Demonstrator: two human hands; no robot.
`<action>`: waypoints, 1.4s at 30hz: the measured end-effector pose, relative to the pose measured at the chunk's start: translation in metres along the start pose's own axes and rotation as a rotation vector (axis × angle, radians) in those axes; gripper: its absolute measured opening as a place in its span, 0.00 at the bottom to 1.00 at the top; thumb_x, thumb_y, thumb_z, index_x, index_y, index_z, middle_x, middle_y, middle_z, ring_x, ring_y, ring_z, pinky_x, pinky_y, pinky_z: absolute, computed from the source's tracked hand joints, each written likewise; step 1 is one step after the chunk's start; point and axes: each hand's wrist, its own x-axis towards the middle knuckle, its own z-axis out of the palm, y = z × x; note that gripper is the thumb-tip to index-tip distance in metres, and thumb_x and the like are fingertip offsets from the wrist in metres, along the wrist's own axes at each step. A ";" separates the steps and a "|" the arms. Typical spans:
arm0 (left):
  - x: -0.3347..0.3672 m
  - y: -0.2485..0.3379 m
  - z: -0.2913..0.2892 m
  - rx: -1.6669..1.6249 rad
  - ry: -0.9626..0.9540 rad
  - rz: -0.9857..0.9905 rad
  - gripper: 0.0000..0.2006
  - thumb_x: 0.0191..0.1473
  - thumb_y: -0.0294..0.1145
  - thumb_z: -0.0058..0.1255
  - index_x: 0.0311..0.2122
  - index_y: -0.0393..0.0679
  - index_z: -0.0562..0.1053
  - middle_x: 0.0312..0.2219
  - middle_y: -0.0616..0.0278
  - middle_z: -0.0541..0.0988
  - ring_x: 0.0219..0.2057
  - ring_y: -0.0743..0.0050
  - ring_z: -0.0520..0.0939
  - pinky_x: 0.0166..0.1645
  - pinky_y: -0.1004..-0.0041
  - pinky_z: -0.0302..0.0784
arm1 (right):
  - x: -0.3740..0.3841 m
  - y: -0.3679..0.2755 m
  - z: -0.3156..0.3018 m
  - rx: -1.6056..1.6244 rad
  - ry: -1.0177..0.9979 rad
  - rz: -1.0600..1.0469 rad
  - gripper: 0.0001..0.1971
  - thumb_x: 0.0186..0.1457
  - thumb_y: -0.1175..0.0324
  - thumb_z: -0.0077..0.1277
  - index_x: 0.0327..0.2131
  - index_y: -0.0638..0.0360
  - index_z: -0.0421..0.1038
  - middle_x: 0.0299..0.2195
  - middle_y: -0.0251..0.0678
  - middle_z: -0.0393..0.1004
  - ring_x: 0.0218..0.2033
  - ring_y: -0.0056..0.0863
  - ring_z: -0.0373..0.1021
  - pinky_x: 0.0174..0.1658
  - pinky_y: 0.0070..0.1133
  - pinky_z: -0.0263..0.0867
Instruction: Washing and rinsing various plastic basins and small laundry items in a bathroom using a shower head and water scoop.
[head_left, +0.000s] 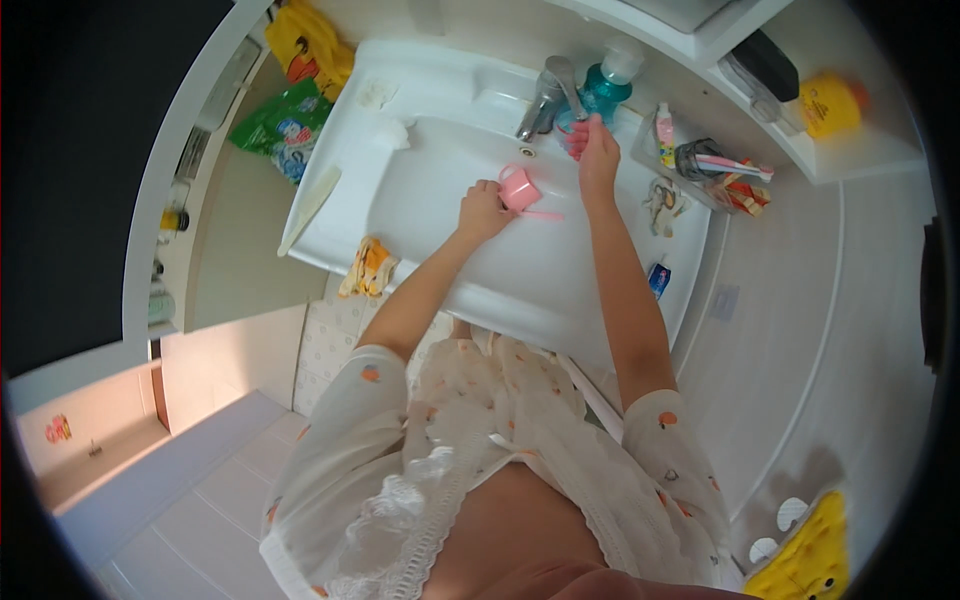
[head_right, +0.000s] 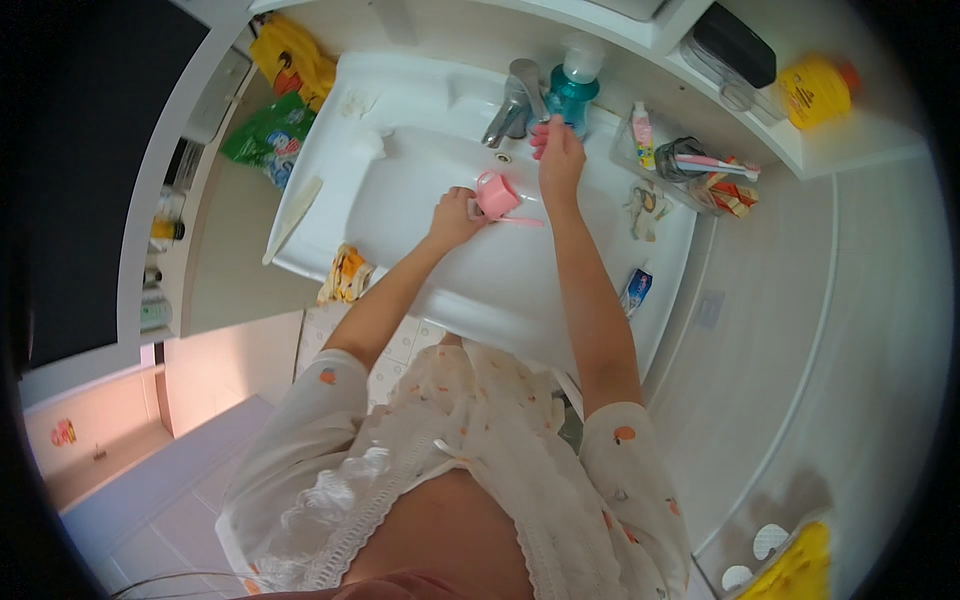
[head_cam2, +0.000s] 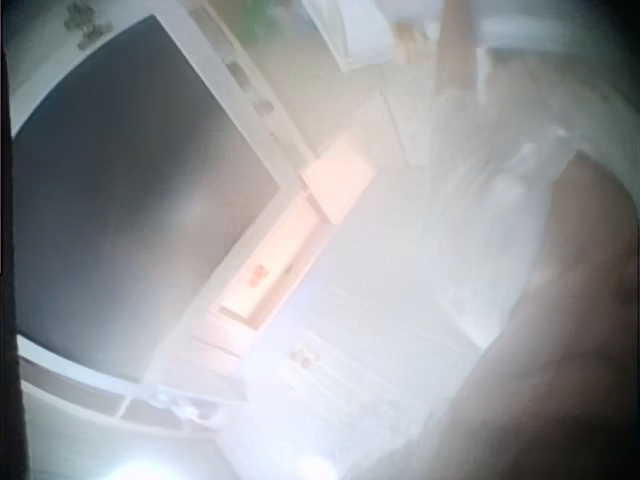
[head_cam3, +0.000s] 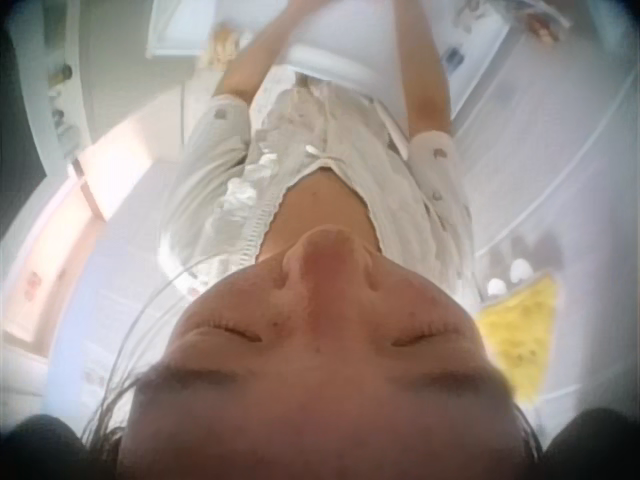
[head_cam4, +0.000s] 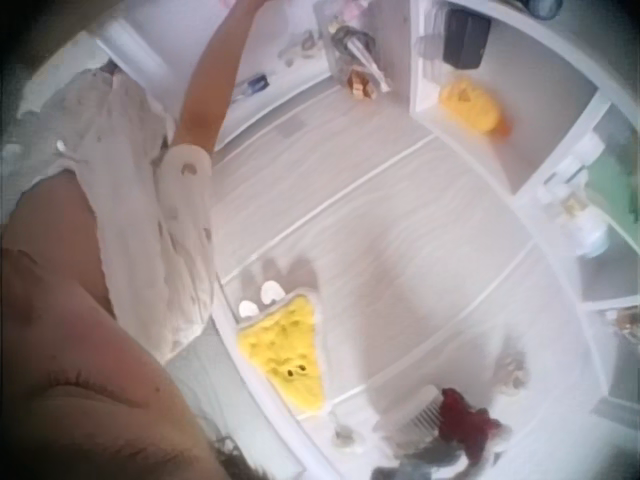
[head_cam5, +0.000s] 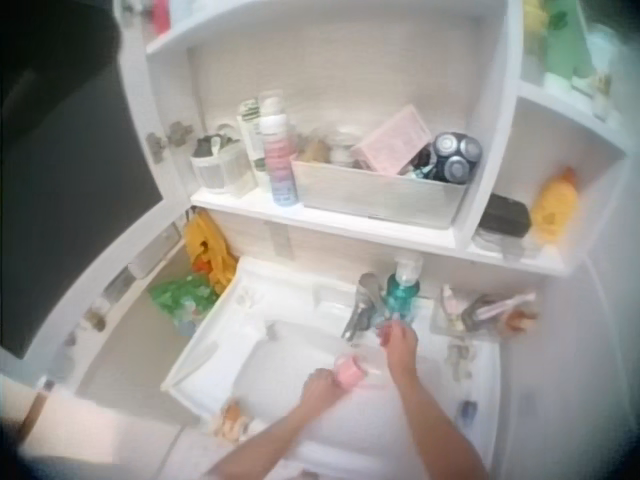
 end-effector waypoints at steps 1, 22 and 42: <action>0.009 0.001 0.014 0.085 -0.107 -0.053 0.26 0.34 0.38 0.60 0.42 0.45 0.65 0.39 0.54 0.68 0.42 0.51 0.71 0.41 0.59 0.70 | 0.004 -0.004 0.004 -0.023 -0.080 0.070 0.17 0.56 0.58 0.40 0.24 0.63 0.68 0.18 0.31 0.68 0.16 0.16 0.61 0.21 0.15 0.58; 0.031 0.045 -0.031 -0.625 0.155 0.077 0.40 0.25 0.27 0.63 0.48 0.36 0.56 0.41 0.50 0.64 0.44 0.56 0.68 0.48 0.67 0.66 | 0.024 -0.031 0.035 0.085 -0.058 0.350 0.14 0.47 0.63 0.50 0.15 0.56 0.59 0.11 0.30 0.59 0.09 0.20 0.55 0.12 0.19 0.51; 0.029 0.042 -0.036 -0.642 0.068 -0.008 0.41 0.22 0.28 0.65 0.47 0.32 0.56 0.40 0.51 0.67 0.41 0.60 0.71 0.45 0.69 0.69 | 0.034 -0.034 0.041 0.002 -0.022 0.320 0.13 0.46 0.64 0.49 0.15 0.58 0.60 0.10 0.30 0.57 0.07 0.20 0.51 0.11 0.20 0.47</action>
